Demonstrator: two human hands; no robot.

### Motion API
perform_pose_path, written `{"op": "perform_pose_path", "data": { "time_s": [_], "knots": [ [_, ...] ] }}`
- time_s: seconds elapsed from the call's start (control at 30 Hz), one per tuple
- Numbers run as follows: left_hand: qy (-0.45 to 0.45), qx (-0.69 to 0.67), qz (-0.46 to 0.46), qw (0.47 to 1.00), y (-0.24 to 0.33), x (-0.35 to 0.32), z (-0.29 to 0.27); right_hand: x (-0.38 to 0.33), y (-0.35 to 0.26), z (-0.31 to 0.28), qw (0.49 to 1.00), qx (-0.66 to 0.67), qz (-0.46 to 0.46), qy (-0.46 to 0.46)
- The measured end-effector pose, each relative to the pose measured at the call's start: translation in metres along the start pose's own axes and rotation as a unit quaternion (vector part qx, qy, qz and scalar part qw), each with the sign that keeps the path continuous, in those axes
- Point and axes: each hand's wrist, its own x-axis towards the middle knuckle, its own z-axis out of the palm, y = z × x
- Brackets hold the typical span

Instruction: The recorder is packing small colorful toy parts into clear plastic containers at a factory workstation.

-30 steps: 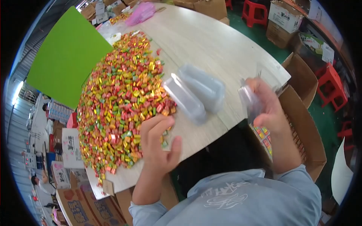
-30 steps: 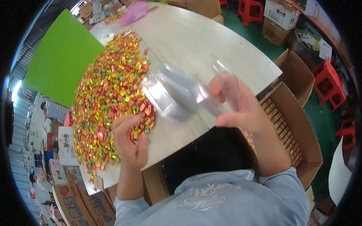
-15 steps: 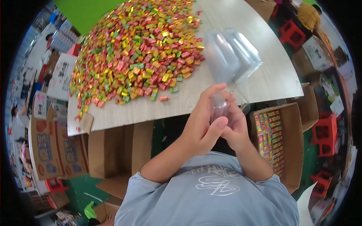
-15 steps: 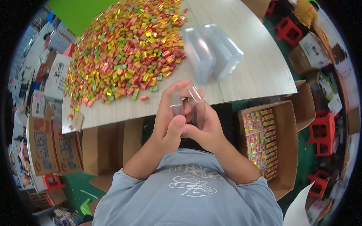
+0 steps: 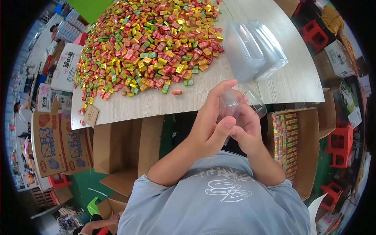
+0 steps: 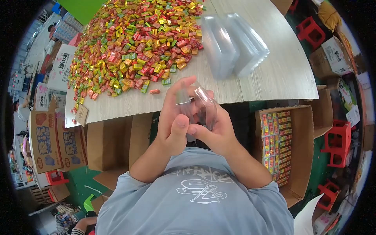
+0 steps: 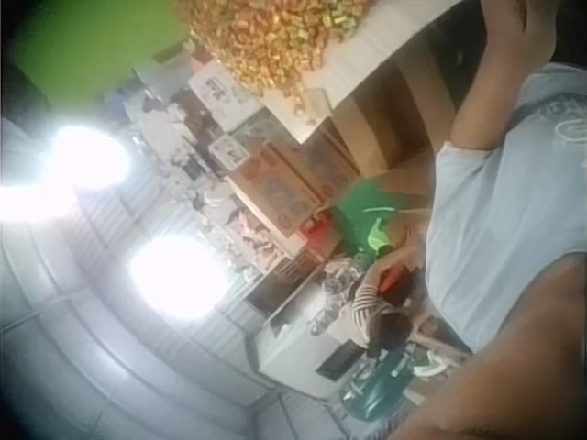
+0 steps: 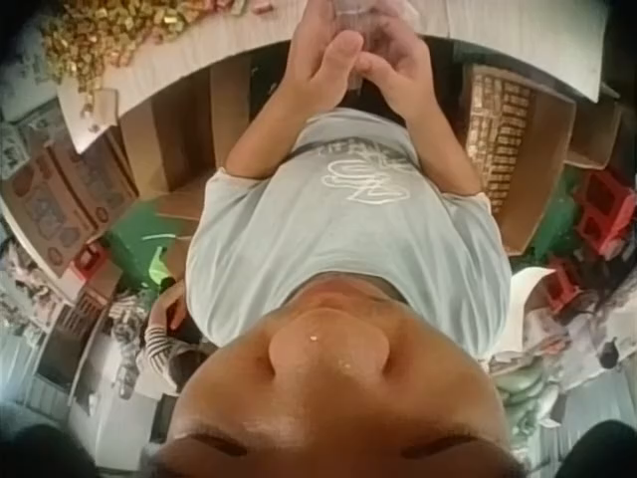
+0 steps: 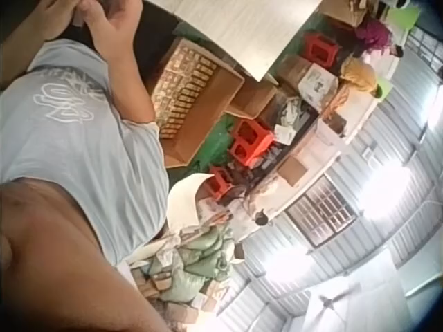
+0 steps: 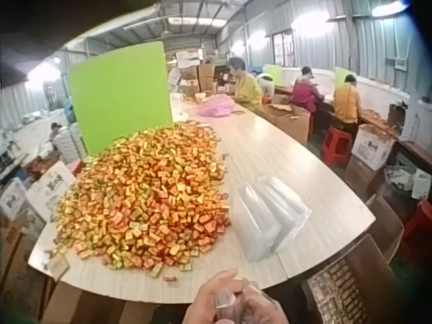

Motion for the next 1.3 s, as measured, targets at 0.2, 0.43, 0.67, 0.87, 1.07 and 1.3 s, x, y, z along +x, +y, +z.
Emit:
{"op": "perform_pose_path", "data": {
  "time_s": [0.2, 0.43, 0.67, 0.87, 1.07, 1.3],
  "knots": [
    [-0.005, -0.001, -0.016, 1.0, -0.005, 0.001, -0.001, -0.003, 0.004, -0.007, 1.0, -0.002, 0.013, 0.012],
    [0.008, 0.075, -0.002, 0.997, -0.002, 0.007, -0.001, -0.002, 0.004, -0.007, 0.999, 0.033, 0.022, 0.029],
    [0.056, 0.045, -0.06, 0.996, -0.009, 0.008, 0.002, -0.002, 0.001, -0.013, 0.998, 0.062, 0.022, 0.017],
    [0.048, 0.039, -0.006, 0.998, -0.013, 0.008, -0.002, 0.002, 0.005, -0.015, 0.999, 0.03, -0.011, -0.007],
    [0.051, 0.069, -0.005, 0.996, -0.014, 0.008, 0.001, -0.001, 0.003, -0.012, 0.999, 0.036, 0.021, 0.028],
    [0.041, 0.063, 0.012, 0.997, -0.017, 0.007, -0.002, -0.002, 0.005, -0.015, 0.999, 0.032, 0.002, 0.015]
  ]
}}
